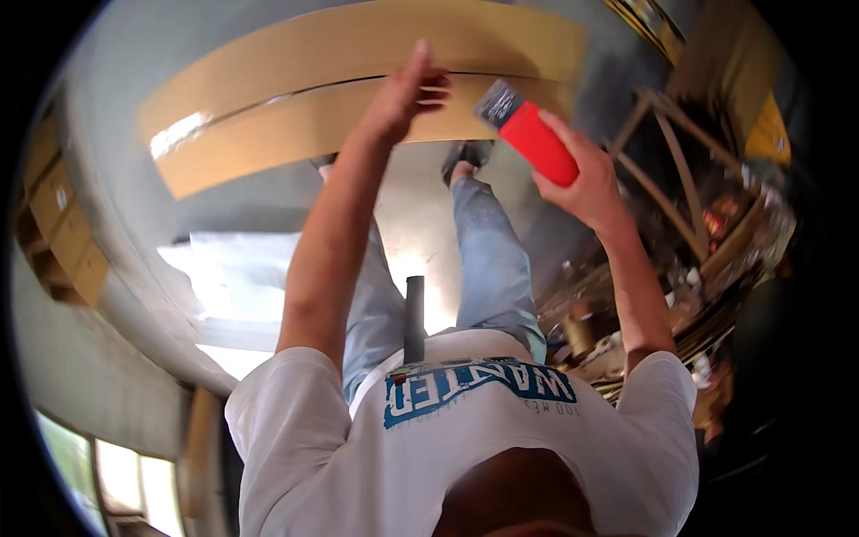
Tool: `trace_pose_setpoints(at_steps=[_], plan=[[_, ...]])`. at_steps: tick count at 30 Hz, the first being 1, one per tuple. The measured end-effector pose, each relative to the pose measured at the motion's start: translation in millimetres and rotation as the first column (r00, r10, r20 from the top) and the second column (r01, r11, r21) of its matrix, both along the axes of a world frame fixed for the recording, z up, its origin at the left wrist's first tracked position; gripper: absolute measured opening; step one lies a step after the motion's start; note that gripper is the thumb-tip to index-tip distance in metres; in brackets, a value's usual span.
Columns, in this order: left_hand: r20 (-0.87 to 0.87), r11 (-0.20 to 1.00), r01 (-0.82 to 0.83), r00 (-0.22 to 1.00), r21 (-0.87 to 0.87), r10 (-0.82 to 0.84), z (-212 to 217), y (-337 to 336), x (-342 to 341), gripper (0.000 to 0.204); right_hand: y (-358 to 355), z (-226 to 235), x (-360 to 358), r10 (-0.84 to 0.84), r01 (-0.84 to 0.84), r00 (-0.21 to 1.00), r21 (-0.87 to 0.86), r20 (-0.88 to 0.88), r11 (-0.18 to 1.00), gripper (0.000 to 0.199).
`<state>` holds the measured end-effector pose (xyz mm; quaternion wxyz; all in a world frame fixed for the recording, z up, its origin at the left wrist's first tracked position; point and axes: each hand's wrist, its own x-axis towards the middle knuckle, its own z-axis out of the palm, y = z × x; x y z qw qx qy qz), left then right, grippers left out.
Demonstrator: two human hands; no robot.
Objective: The person repeatedly assembles flat cardboard sheets into boxes and seals them with packing tape. They use a handheld tape dispenser to apply tape along the seams of the boxes, then stack the finished boxes on a nearby table.
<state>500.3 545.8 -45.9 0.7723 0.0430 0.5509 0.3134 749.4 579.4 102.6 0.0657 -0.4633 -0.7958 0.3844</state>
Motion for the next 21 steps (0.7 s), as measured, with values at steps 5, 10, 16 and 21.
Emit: trace_pose_setpoints(at_steps=[5, 10, 16, 21], plan=[[0.041, 0.959, -0.277, 0.961, 0.060, 0.275, 81, -53, -112, 0.062, 24, 16, -154, 0.483, -0.482, 0.875, 0.027, -0.039, 0.876, 0.069], [0.300, 0.751, -0.655, 0.735, 0.083, 0.608, 107, -137, -222, 0.046, 35, 6, -304, 0.800, -0.807, 0.586, -0.009, -0.131, 0.590, 0.073], [-0.075, 0.294, -0.949, 0.287, 0.115, 0.955, 39, -225, -310, 0.027, 53, -17, -516, 0.973, -0.996, 0.083, 0.001, 0.213, 0.085, 0.072], [-0.553, 0.083, -0.971, -0.055, 0.222, 0.831, 9, -289, -376, 0.022, 77, -4, -672, 0.629, -1.000, 0.011, 0.005, 0.777, 0.011, 0.049]])
